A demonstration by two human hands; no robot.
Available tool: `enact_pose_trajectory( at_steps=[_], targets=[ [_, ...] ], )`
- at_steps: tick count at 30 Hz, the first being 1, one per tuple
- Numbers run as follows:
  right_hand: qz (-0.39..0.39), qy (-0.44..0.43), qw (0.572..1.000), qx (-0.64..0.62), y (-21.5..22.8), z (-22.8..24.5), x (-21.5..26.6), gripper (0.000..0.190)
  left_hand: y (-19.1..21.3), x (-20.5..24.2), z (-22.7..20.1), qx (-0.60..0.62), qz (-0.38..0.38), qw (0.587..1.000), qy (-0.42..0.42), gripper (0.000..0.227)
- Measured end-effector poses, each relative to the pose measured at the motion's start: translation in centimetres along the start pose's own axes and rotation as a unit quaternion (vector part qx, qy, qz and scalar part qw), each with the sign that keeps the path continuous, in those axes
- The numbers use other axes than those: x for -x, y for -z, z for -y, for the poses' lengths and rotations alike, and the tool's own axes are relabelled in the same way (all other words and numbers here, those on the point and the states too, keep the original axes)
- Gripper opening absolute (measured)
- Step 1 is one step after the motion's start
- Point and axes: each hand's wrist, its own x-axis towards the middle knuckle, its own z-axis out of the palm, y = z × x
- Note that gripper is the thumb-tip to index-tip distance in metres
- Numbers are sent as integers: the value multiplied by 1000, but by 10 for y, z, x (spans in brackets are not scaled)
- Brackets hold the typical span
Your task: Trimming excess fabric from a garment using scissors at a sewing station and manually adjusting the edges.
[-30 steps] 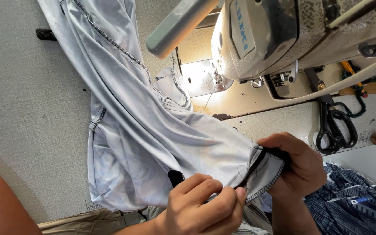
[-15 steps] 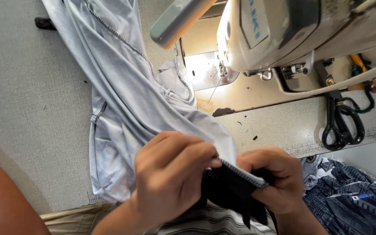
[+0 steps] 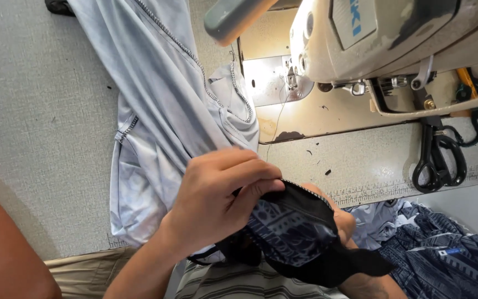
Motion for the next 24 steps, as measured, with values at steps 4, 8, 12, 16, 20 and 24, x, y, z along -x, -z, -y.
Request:
enact_pose_trajectory(
  at_steps=[4,8,12,16,20,24],
  targets=[
    [12,-16,998,61,-29,24,-11,43,-4,5,-13,-29,-44,994,-94,30],
    [9,-8,990,144,-49,45,-13,44,1,5,-32,55,21,997,-57,27],
    [-76,98,915,383,-92,61,-10,45,9,9,-39,-78,-34,996,-2,13],
    [-33,268,751,602,-78,88,13,83,8,9,-45,-163,-66,984,-5,9],
    [-72,242,674,694,-122,80,5,25,3,8,-50,-165,-59,984,-25,9],
    [-54,254,728,635,-110,73,1,9,6,9,-50,-132,-58,989,-19,10]
  ],
)
